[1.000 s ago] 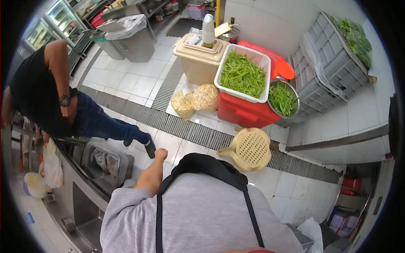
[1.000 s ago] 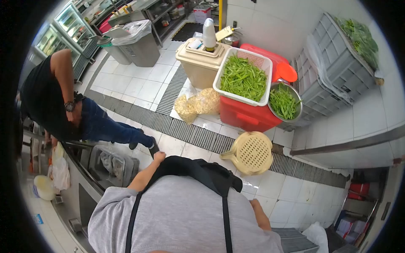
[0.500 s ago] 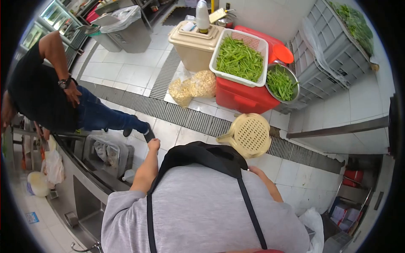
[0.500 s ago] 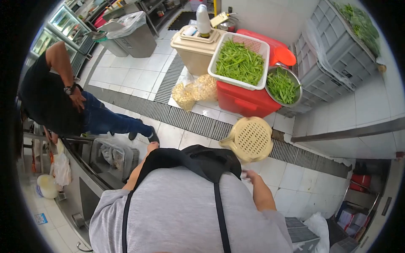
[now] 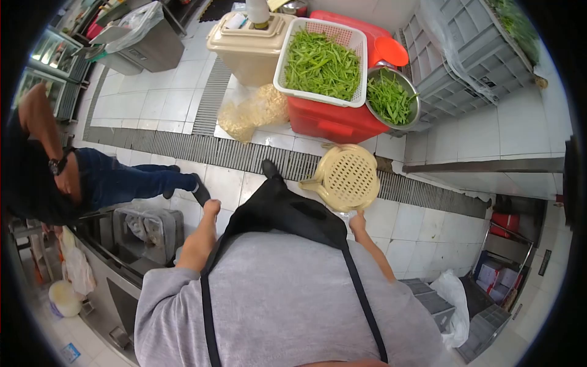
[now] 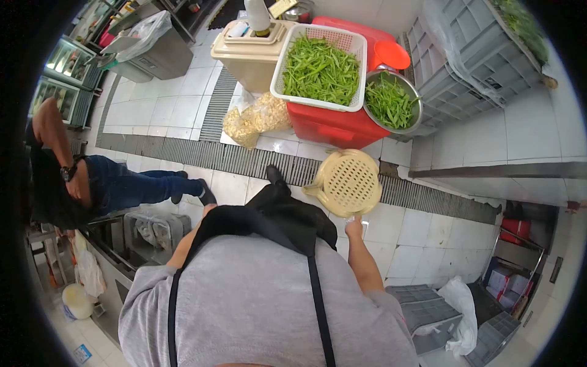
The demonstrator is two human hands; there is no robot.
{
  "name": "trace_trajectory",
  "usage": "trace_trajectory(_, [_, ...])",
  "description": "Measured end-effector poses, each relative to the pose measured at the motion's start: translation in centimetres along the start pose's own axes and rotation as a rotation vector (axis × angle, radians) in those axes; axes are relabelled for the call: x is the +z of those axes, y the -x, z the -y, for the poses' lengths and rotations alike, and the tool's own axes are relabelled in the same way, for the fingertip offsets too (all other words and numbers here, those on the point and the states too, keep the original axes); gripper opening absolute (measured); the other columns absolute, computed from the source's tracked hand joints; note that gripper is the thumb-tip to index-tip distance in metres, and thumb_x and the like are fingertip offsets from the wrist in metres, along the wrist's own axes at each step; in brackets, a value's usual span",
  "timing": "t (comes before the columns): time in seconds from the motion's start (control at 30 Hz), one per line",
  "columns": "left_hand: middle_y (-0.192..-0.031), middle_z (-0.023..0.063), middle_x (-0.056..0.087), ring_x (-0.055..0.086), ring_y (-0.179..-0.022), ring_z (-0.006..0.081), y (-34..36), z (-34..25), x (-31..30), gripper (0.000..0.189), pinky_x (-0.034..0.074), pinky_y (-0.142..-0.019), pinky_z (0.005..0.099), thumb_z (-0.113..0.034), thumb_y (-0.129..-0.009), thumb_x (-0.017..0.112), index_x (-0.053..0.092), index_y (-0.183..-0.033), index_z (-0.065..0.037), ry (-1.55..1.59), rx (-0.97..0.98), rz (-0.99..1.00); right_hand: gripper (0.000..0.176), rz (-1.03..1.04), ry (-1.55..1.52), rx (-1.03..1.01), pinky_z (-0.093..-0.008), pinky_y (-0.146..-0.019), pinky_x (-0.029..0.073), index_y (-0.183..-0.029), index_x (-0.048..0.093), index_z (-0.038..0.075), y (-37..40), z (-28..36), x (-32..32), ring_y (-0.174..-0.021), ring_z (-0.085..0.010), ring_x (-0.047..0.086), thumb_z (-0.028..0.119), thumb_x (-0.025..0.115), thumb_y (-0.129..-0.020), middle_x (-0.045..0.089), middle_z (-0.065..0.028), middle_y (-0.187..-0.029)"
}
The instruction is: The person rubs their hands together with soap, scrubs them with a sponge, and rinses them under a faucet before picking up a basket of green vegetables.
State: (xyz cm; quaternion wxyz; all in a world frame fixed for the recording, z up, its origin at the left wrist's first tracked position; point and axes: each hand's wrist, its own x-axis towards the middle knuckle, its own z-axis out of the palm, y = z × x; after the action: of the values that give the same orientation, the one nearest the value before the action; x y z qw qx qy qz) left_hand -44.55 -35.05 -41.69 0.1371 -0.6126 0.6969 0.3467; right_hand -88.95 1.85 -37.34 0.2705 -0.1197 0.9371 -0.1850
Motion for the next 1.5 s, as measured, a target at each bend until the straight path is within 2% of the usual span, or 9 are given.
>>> trace_trajectory(0.07, [-0.092, 0.0166, 0.06, 0.056, -0.089, 0.0298, 0.5, -6.1, -2.4, 0.029, 0.043, -0.08, 0.0354, -0.027, -0.069, 0.049, 0.064, -0.085, -0.008, 0.128, -0.156, -0.008, 0.051, 0.339, -0.228, 0.359, -0.0373, -0.084, 0.04, -0.118, 0.04, 0.005, 0.7, 9.6, -4.2, -0.098, -0.0382, 0.049, 0.024, 0.052, -0.072, 0.044, -0.0264, -0.114])
trace_trajectory(0.13, [-0.091, 0.0157, 0.06, 0.056, -0.09, 0.0295, -1.5, -9.4, -3.8, 0.029, 0.043, -0.079, 0.0362, -0.028, -0.07, 0.051, 0.064, -0.087, -0.008, 0.115, -0.15, -0.054, 0.059, 0.365, 0.36, -0.006, -0.0376, -0.087, 0.038, -0.119, 0.04, 0.005, -3.2, 8.8, -0.5, -0.101, -0.0376, 0.047, 0.033, 0.055, -0.07, 0.046, -0.0254, -0.113])
trace_trajectory(0.4, [-0.088, 0.0187, 0.059, 0.057, -0.085, 0.0307, -12.6, -20.8, -12.5, 0.027, 0.044, -0.075, 0.0377, -0.025, -0.072, 0.054, 0.061, -0.09, -0.006, 0.037, 0.172, -0.126, 0.047, 0.532, 0.281, -0.484, -0.0369, -0.08, 0.042, -0.095, 0.058, 0.0, -12.9, 24.4, 0.1, -0.09, -0.033, 0.054, 0.039, 0.054, -0.068, 0.057, -0.0224, -0.094])
trace_trajectory(0.57, [-0.088, 0.0127, 0.061, 0.057, -0.084, 0.0222, -17.8, -23.9, -15.2, 0.028, 0.042, -0.075, 0.0309, -0.02, -0.074, 0.053, 0.059, -0.096, -0.003, 0.513, -0.039, -0.071, 0.037, 0.923, -1.195, 0.266, -0.0349, -0.074, 0.044, -0.09, 0.06, 0.002, -14.1, 35.1, -1.9, -0.083, -0.0269, 0.057, 0.034, 0.055, -0.072, 0.058, -0.0189, -0.091])
trace_trajectory(0.63, [-0.102, 0.01, 0.056, 0.049, -0.094, 0.0175, -17.4, -27.2, -16.9, 0.033, 0.036, -0.081, 0.027, -0.016, -0.075, 0.052, 0.055, -0.105, -0.003, 0.685, -0.097, 0.011, 0.028, 0.479, 0.214, -0.606, -0.0314, -0.068, 0.045, -0.084, 0.062, 0.005, -15.5, 36.4, -0.2, -0.078, -0.0229, 0.058, 0.03, 0.055, -0.074, 0.06, -0.0132, -0.082])
trace_trajectory(0.77, [-0.094, 0.0068, 0.058, 0.051, -0.079, 0.0138, -19.7, -28.8, -15.5, 0.032, 0.039, -0.07, 0.0245, -0.019, -0.076, 0.053, 0.056, -0.104, -0.003, 0.641, 0.017, 0.015, 0.019, 0.579, -0.384, -0.336, -0.0311, -0.061, 0.045, -0.074, 0.061, 0.006, -17.7, 41.4, -1.9, -0.068, -0.0264, 0.058, 0.024, 0.054, -0.074, 0.059, -0.0105, -0.069])
trace_trajectory(0.9, [-0.094, 0.0159, 0.06, 0.056, -0.09, 0.0227, -18.1, -35.6, -16.3, 0.029, 0.04, -0.079, 0.0279, -0.019, -0.074, 0.054, 0.06, -0.093, 0.002, 0.635, 0.118, -0.042, 0.014, -0.018, -0.295, -0.793, -0.033, -0.057, 0.044, -0.073, 0.06, 0.005, -24.0, 42.4, -4.0, -0.062, -0.0257, 0.056, 0.018, 0.057, -0.073, 0.058, -0.0117, -0.067])
trace_trajectory(1.37, [-0.11, 0.0203, 0.051, 0.048, -0.104, 0.0294, -24.5, -47.7, -10.8, 0.042, 0.035, -0.089, 0.0319, -0.024, -0.079, 0.051, 0.048, -0.112, 0.001, 0.604, 0.238, -0.098, 0.031, -0.407, 0.184, -0.491, -0.041, -0.074, 0.042, -0.1, 0.053, -0.001, -35.6, 35.1, -11.2, -0.081, -0.0366, 0.052, 0.013, 0.052, -0.072, 0.054, -0.0232, -0.085])
trace_trajectory(1.5, [-0.092, 0.0107, 0.057, 0.052, -0.081, 0.0158, -25.4, -51.1, -11.6, 0.039, 0.041, -0.07, 0.0275, -0.021, -0.08, 0.052, 0.047, -0.111, 0.002, 0.555, 0.194, -0.025, 0.035, -0.372, -0.008, -0.305, -0.0414, -0.077, 0.04, -0.104, 0.05, -0.002, -33.2, 34.2, -10.6, -0.085, -0.0359, 0.05, 0.011, 0.053, -0.071, 0.053, -0.0227, -0.089])
